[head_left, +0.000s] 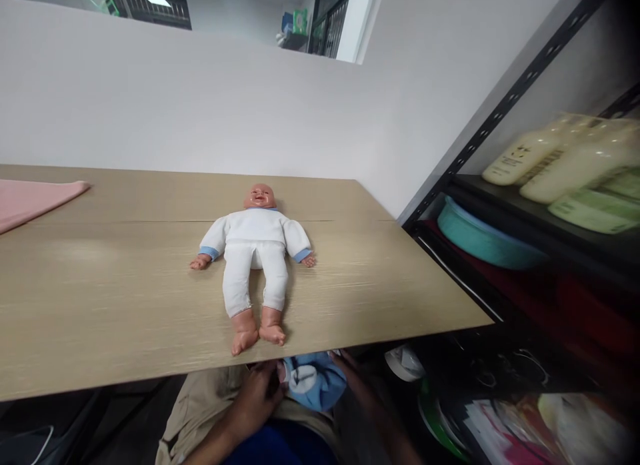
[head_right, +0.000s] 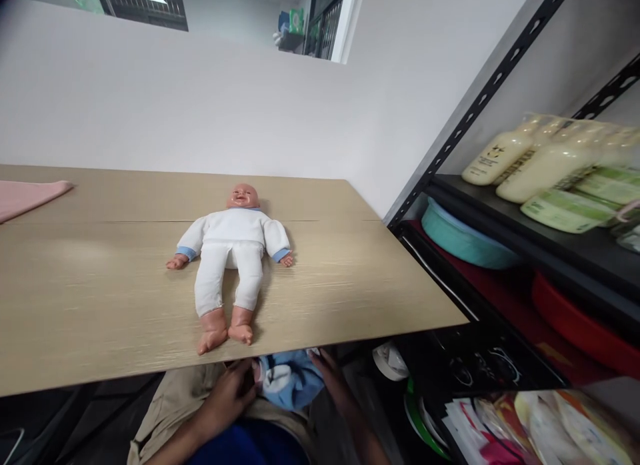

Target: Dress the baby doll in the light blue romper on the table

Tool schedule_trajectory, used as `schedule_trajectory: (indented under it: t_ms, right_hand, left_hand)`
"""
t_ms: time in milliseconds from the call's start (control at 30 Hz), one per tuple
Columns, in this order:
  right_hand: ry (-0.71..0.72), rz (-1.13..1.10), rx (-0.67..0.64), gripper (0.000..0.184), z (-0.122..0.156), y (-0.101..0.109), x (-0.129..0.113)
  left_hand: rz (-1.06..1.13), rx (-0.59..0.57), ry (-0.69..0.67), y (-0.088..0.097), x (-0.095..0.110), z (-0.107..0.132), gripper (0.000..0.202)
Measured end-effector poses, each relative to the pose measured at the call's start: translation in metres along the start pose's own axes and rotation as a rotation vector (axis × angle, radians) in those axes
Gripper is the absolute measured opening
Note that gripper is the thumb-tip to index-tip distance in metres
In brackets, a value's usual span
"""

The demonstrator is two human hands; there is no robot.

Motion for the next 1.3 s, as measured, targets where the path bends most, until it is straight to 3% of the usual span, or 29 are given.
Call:
schedule_trajectory:
  t_ms: [100,200,300,367,400,467,533,600,700,833,967,1167,1300]
  right_hand:
    - [-0.127,-0.058,-0.011,0.062,0.007,-0.003,0.018]
    - [-0.118,-0.025,-0.072,0.069,0.025,0.002,-0.002]
    - [0.082,0.143,-0.257,0.04,0.044,-0.001,-0.073]
    - [0.322,0.206,-0.482,0.016,0.061,-0.017,-0.138]
    - [0.427,0.226,-0.513,0.01,0.066,-0.019,-0.168]
    - [0.661,0.242,-0.475,0.009,0.072,-0.019,-0.222]
    - [0.878,0.164,-0.433,0.018,0.078,-0.019,-0.263]
    - [1.011,0.086,-0.421,0.026,0.081,-0.021,-0.286]
    - [1.073,0.055,-0.405,0.028,0.075,-0.023,-0.307]
    - [1.078,0.044,-0.379,0.027,0.064,-0.017,-0.327]
    - [1.072,0.029,-0.326,0.027,0.054,-0.01,-0.334]
    - [1.042,-0.069,-0.282,0.023,0.038,-0.009,-0.336]
    - [1.013,-0.087,-0.297,0.022,0.03,-0.013,-0.334]
  left_hand:
    - [0.006,-0.074,0.01,0.009,0.004,0.026,0.023]
    - [-0.086,-0.115,0.043,0.04,0.01,0.056,0.022]
    - [-0.235,-0.146,0.111,0.085,0.024,0.082,0.031]
    - [-0.171,-0.23,0.073,0.107,0.054,0.095,0.03]
    - [-0.102,-0.27,0.042,0.116,0.074,0.101,0.027]
    - [0.043,-0.336,-0.026,0.13,0.117,0.107,0.022]
    - [0.159,-0.23,-0.213,0.152,0.167,0.101,0.029]
    - [0.191,-0.097,-0.391,0.172,0.204,0.093,0.042]
    - [0.181,-0.059,-0.477,0.179,0.228,0.074,0.06]
    - [0.392,-0.164,-0.394,0.176,0.227,0.049,0.075]
    - [0.507,-0.173,-0.38,0.181,0.227,0.033,0.081]
    - [0.592,-0.312,-0.467,0.173,0.241,0.016,0.06]
    - [0.68,-0.21,-0.491,0.18,0.249,0.01,0.04]
Point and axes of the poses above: each hand's wrist, its own z-axis away from the middle knuckle, its own y-axis out of the back of the hand, x = y × z, the point moved 10 cm from there along -z, towards the middle knuckle, and after that the axes turned 4 degrees about x, right-handed, at the moved point
